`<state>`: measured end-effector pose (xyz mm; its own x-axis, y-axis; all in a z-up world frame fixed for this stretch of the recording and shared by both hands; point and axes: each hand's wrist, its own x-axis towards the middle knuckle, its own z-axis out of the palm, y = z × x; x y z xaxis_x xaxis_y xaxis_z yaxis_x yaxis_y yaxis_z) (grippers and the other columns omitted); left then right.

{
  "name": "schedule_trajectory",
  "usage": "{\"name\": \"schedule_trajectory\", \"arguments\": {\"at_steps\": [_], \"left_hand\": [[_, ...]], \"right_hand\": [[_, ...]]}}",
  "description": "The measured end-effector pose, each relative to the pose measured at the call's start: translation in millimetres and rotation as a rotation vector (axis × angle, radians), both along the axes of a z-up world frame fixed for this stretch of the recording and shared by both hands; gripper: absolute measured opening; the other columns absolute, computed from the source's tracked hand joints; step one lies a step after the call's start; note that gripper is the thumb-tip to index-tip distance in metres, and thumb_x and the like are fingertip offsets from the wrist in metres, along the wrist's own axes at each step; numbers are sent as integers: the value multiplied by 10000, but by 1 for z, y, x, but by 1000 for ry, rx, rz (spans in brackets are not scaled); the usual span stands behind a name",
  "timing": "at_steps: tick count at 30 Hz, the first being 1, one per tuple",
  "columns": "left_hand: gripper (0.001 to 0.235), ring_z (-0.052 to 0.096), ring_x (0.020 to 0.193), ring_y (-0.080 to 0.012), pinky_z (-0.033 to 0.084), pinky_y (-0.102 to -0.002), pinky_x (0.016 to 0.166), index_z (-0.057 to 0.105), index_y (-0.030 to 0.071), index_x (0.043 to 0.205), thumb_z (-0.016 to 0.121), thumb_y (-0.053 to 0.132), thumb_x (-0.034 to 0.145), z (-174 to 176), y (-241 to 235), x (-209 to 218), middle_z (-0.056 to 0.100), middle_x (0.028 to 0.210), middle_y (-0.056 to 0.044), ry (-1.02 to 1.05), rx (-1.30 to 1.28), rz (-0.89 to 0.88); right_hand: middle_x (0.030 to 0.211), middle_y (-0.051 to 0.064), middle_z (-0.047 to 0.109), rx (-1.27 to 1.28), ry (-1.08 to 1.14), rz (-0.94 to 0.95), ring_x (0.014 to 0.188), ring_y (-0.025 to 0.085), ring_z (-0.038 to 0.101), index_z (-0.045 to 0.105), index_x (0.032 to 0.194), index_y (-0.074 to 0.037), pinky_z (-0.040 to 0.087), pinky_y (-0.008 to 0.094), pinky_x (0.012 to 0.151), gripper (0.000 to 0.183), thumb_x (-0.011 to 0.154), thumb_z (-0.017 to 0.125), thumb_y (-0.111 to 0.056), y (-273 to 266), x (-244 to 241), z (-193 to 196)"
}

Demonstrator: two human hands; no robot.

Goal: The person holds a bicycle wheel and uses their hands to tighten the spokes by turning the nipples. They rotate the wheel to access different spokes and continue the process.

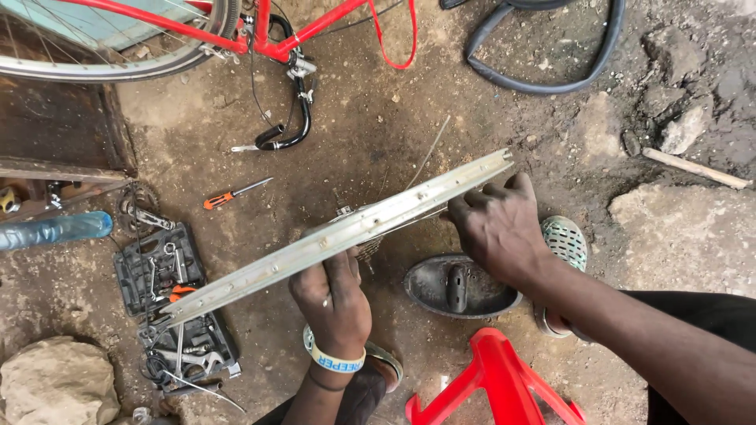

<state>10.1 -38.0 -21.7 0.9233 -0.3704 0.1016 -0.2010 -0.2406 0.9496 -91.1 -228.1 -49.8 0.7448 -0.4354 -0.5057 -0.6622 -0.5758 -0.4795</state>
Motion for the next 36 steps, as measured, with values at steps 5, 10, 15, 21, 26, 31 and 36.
{"name": "schedule_trajectory", "arguments": {"at_steps": [5, 10, 15, 21, 26, 31, 36], "left_hand": [[313, 585, 517, -188, 491, -321, 517, 674, -17, 791, 527, 119, 1031, 1, -11, 9, 589, 571, -123, -262, -30, 13], [290, 628, 516, -279, 511, -341, 517, 679, 44, 751, 563, 123, 1005, 1, -9, 11, 600, 572, -119, -321, 56, 23], [189, 520, 664, -113, 500, -305, 587, 682, 15, 1021, 557, 157, 1023, -12, -8, 20, 608, 731, -78, -166, -81, -81], [388, 457, 672, -61, 331, -240, 575, 446, 63, 1271, 625, 265, 992, -12, -27, 33, 609, 1121, -76, -26, -286, -294], [393, 407, 746, -91, 340, -275, 677, 437, 64, 1302, 478, 276, 974, -34, -25, 44, 588, 1148, -73, -166, -220, -378], [327, 465, 813, -157, 403, -307, 769, 461, 35, 1254, 316, 146, 982, -47, -24, 43, 602, 1135, -109, -221, -180, -356], [300, 658, 671, -215, 541, -304, 708, 653, 112, 1073, 358, 166, 1088, -55, -20, 45, 660, 780, -9, -368, -89, -177]], "right_hand": [[679, 21, 748, -361, -103, 94, 740, 216, 715, 655, 751, -240, 385, 431, 890, 379, 1004, 377, -290, -4, 2, -14], [556, 83, 700, -382, -157, -73, 522, 250, 664, 630, 632, -185, 483, 411, 846, 463, 1044, 442, -283, -6, -1, -48], [593, -5, 692, -643, -322, 271, 511, 209, 689, 763, 832, -256, 507, 358, 539, 131, 904, 654, -269, -6, 5, 22], [748, 52, 718, -431, -688, 323, 831, 345, 721, 730, 859, -151, 553, 447, 691, 56, 833, 772, -178, -38, 19, 47], [763, 42, 734, -391, -672, 366, 844, 335, 736, 748, 888, -146, 566, 439, 737, 41, 876, 712, -131, -39, 27, 34], [773, 68, 739, -263, -732, 292, 803, 355, 740, 735, 923, -133, 577, 436, 693, 78, 848, 738, -111, -44, 22, 39], [834, 83, 783, -23, -866, 160, 806, 300, 773, 762, 965, -121, 593, 384, 713, 98, 869, 761, -100, -35, 25, 58]]}}
